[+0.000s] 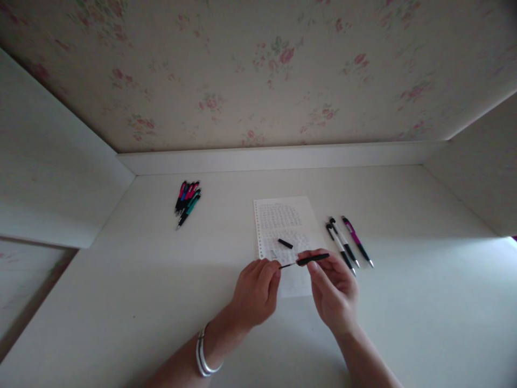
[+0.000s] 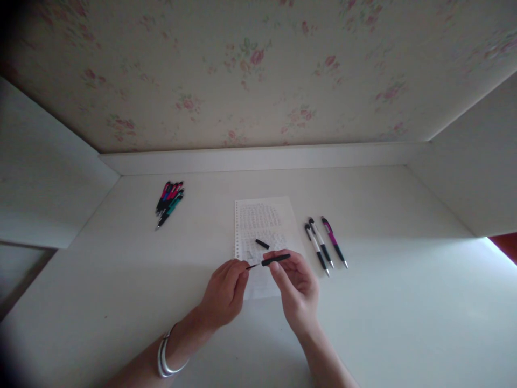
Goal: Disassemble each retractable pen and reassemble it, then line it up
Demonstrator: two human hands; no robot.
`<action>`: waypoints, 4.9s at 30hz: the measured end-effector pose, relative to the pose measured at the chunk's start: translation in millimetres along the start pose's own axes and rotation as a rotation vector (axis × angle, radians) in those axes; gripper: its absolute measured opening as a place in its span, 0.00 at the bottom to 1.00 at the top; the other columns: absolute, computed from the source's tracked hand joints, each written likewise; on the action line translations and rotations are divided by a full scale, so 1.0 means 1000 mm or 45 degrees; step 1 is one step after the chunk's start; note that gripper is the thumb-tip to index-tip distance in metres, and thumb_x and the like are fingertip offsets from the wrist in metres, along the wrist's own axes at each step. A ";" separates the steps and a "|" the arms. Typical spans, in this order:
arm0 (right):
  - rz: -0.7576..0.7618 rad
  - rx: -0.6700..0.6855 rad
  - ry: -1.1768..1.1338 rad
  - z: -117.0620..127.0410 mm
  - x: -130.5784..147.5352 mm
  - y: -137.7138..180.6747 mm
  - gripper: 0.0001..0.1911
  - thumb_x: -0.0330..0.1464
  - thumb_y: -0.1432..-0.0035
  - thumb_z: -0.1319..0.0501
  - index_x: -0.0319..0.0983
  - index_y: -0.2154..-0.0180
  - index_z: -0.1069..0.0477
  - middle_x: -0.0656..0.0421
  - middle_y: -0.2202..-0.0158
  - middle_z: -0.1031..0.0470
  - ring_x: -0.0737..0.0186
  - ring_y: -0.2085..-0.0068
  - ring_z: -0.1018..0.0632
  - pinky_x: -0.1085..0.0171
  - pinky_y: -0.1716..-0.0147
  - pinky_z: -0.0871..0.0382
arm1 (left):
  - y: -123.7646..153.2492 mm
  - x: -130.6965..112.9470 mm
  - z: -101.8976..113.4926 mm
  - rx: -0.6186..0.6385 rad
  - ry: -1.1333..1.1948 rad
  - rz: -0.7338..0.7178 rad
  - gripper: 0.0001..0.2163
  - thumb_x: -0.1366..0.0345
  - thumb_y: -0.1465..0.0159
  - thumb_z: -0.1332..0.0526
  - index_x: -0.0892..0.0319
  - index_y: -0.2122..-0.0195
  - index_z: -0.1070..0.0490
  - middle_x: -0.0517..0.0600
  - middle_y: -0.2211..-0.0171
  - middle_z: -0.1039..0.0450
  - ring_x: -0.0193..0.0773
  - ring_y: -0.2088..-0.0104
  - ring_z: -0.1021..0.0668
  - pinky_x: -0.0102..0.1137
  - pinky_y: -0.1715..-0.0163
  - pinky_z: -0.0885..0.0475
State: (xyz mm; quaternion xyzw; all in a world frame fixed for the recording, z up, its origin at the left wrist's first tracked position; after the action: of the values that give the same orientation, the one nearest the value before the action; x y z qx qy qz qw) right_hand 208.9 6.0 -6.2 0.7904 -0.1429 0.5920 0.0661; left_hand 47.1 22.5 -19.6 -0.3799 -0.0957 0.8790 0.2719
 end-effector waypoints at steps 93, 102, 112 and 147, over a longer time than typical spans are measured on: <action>0.405 0.118 1.749 -0.002 -0.017 -0.014 0.08 0.38 0.36 0.42 0.41 0.62 0.29 0.56 0.68 0.22 0.55 0.65 0.24 0.62 0.70 0.36 | -0.003 0.004 -0.005 -0.094 -0.160 0.138 0.07 0.68 0.29 0.50 0.57 0.57 0.33 0.52 0.65 0.23 0.42 0.64 0.21 0.38 0.61 0.26; 0.412 0.123 1.768 -0.001 -0.020 -0.006 0.10 0.31 0.35 0.47 0.39 0.56 0.28 0.53 0.65 0.21 0.53 0.63 0.24 0.59 0.67 0.34 | -0.003 0.005 -0.004 -0.081 -0.154 0.163 0.07 0.68 0.28 0.50 0.57 0.57 0.33 0.52 0.65 0.23 0.42 0.63 0.21 0.38 0.61 0.26; -0.005 -0.061 0.502 -0.003 -0.013 -0.013 0.10 0.39 0.37 0.41 0.42 0.57 0.27 0.55 0.59 0.22 0.59 0.59 0.22 0.61 0.61 0.27 | -0.004 0.004 -0.004 -0.015 -0.156 0.203 0.08 0.67 0.28 0.51 0.57 0.58 0.33 0.50 0.67 0.25 0.42 0.65 0.22 0.37 0.62 0.28; -0.260 0.211 0.406 -0.013 -0.015 -0.005 0.10 0.40 0.42 0.35 0.42 0.62 0.23 0.57 0.64 0.20 0.58 0.61 0.22 0.60 0.58 0.30 | -0.002 0.006 -0.006 -0.015 -0.056 0.137 0.09 0.61 0.27 0.50 0.58 0.54 0.34 0.51 0.62 0.22 0.41 0.63 0.21 0.36 0.61 0.25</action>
State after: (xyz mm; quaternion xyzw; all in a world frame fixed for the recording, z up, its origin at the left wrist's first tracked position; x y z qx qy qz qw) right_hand 194.6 16.4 -15.8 0.6998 -0.0005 0.7095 0.0824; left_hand 48.6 27.0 -26.2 -0.3668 -0.0862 0.8998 0.2200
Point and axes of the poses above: each hand's wrist, its own y-axis away from the middle knuckle, its own z-axis out of the back of the hand, x = y × z, the point moved 1 cm from there along -y, towards the middle knuckle
